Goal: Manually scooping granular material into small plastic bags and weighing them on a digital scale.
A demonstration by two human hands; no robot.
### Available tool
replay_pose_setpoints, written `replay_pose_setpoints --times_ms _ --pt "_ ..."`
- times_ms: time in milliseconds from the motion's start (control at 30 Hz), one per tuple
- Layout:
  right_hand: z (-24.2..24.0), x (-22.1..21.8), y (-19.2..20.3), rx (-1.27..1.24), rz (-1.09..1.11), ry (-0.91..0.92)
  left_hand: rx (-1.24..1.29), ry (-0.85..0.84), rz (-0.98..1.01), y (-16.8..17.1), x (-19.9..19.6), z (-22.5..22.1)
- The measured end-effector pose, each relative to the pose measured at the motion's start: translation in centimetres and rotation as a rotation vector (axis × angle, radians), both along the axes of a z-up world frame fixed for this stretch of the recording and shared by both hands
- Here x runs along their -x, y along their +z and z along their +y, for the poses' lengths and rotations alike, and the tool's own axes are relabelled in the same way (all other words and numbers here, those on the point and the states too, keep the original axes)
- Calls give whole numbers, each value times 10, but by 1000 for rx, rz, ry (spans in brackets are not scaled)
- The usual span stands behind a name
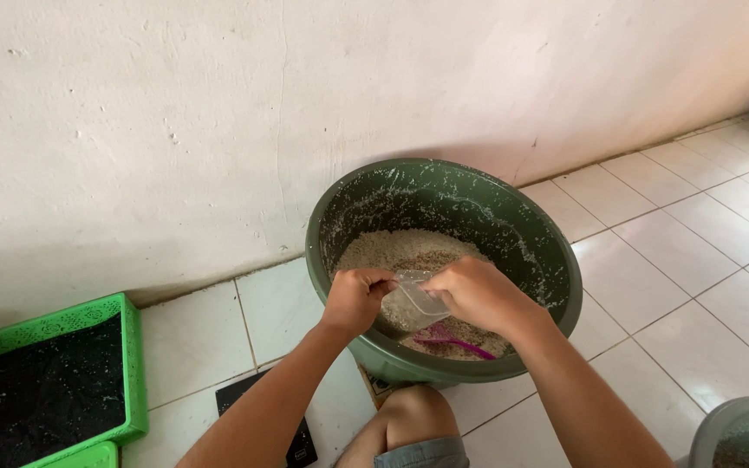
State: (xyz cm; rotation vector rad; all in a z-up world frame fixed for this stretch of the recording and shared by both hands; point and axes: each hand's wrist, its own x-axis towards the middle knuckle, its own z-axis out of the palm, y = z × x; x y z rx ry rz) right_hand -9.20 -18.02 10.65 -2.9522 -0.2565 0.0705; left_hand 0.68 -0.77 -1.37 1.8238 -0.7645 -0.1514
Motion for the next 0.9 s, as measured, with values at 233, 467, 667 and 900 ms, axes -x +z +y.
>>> replay_pose_setpoints --times_ms 233,467,667,900 --pt "-12 4 1 -103 -125 -83 9 -8 -13 1 -1 0" --pt "-10 2 -9 -253 67 -297 5 -2 -40 2 1 -2" --pt "-14 -1 -16 -208 -194 -263 -7 26 -1 2 6 4" --pt "5 8 0 -135 -64 -72 -21 29 -13 6 6 1"
